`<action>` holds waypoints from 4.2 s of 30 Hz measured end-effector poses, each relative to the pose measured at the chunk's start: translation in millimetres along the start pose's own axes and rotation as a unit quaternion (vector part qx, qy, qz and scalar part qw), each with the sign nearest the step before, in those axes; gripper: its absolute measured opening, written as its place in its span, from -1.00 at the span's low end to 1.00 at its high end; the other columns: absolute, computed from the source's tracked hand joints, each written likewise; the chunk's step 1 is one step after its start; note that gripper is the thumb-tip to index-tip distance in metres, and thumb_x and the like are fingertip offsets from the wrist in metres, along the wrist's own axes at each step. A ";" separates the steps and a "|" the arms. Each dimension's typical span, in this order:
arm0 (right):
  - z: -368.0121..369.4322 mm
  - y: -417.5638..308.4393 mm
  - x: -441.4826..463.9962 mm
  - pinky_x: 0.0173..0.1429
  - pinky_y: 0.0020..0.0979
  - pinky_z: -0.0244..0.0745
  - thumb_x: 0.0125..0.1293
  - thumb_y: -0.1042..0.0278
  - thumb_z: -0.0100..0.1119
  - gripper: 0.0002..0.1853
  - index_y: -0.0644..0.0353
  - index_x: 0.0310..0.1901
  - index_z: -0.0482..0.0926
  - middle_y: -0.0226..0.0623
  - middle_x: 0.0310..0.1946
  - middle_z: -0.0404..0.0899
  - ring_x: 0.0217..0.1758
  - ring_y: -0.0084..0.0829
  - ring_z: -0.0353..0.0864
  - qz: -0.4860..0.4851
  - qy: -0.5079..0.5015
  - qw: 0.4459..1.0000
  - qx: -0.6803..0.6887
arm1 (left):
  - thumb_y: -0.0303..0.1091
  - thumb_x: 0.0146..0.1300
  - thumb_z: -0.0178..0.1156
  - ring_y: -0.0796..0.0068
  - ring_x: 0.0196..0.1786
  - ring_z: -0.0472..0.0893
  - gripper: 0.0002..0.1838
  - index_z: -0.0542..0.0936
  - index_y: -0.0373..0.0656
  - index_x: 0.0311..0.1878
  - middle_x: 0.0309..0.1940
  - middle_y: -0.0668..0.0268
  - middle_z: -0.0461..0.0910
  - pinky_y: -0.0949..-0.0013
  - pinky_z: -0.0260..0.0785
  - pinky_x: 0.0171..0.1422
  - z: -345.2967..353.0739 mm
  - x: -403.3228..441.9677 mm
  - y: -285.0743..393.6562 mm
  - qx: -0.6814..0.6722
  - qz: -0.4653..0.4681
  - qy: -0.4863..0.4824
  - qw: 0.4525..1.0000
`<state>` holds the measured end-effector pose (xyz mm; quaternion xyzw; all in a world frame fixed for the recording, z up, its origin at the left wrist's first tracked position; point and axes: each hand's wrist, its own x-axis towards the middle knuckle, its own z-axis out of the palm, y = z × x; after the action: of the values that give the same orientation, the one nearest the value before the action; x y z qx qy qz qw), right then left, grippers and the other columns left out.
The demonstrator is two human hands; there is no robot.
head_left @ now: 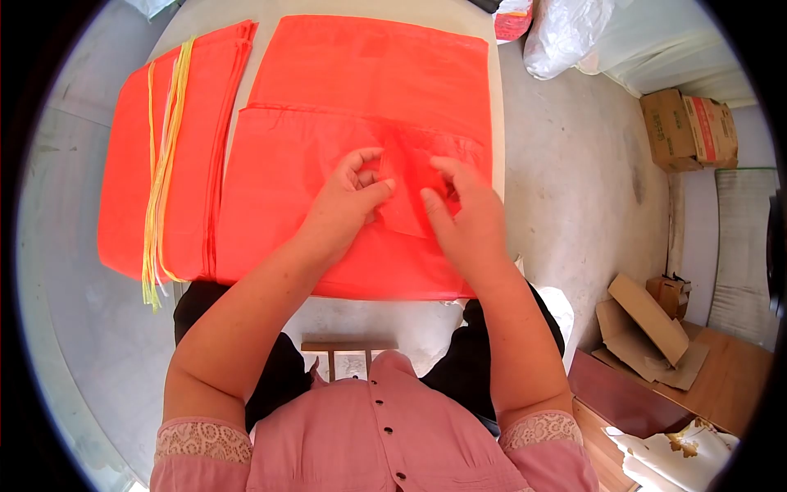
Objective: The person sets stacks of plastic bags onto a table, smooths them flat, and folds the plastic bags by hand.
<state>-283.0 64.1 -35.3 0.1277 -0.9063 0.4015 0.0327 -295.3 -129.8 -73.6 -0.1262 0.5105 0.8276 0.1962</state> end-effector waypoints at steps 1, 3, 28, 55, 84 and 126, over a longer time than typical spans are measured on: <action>-3.2 3.3 2.1 0.10 -0.12 0.61 0.39 0.33 0.37 -0.55 0.23 0.26 0.54 0.01 0.08 0.62 0.07 -0.06 0.69 0.002 0.012 1.000 -0.021 | -0.45 0.44 0.28 0.66 -0.12 0.61 -0.38 0.30 -0.22 0.50 -0.04 0.35 0.66 0.56 0.40 -0.14 0.1 0.4 -0.2 -0.009 -0.003 0.003 1.000; -8.4 8.4 5.9 0.12 -0.09 0.59 0.38 0.33 0.38 -0.57 0.20 0.24 0.57 -0.03 0.08 0.64 0.09 -0.05 0.68 0.054 0.029 0.998 -0.007 | -0.47 0.43 0.27 0.65 -0.13 0.61 -0.38 0.30 -0.24 0.50 -0.05 0.34 0.66 0.55 0.42 -0.13 -0.2 -0.3 0.4 0.005 -0.001 -0.002 1.000; 13.4 0.6 1.5 0.07 -0.20 0.64 0.40 0.39 0.34 -0.70 0.25 0.12 0.64 -0.11 -0.10 0.72 -0.03 -0.15 0.73 0.019 -0.013 0.997 0.075 | -0.50 0.49 0.25 0.65 -0.10 0.65 -0.48 0.35 -0.14 0.45 0.00 0.33 0.68 0.56 0.49 -0.12 -3.0 -0.2 0.3 0.022 0.000 -0.018 1.000; 10.3 -1.7 -2.9 0.17 -0.14 0.61 0.32 0.35 0.40 -0.55 0.21 0.21 0.58 -0.14 -0.01 0.70 0.11 -0.15 0.69 -0.061 -0.046 0.997 -0.019 | -0.52 0.44 0.27 0.59 0.06 0.64 -0.40 0.29 -0.34 0.47 0.04 0.26 0.68 0.42 0.54 0.13 3.5 -5.1 6.5 0.041 0.016 -0.012 0.999; 7.3 -1.6 2.9 0.10 -0.32 0.62 0.41 0.43 0.31 -0.63 0.23 0.21 0.56 -0.19 -0.09 0.67 -0.02 -0.32 0.70 0.111 -0.061 0.977 0.174 | -0.48 0.49 0.24 0.64 -0.13 0.62 -0.45 0.31 -0.25 0.46 -0.06 0.34 0.67 0.50 0.48 -0.07 3.9 -5.6 5.1 0.022 0.003 -0.008 1.000; 5.2 -10.7 -1.5 0.22 -0.18 0.59 0.18 0.32 0.54 -0.31 0.18 0.34 0.48 -0.14 0.00 0.63 0.09 -0.12 0.66 -0.093 -0.032 0.992 -0.079 | -0.48 0.44 0.29 0.59 0.01 0.63 -0.41 0.30 -0.27 0.46 0.00 0.29 0.66 0.45 0.53 0.05 4.2 -5.7 4.6 0.014 0.022 -0.021 0.999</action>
<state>-278.6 53.7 -31.4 0.2214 -0.9201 0.3191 0.0507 -292.3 -128.9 -65.7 -0.0949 0.5202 0.8272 0.1899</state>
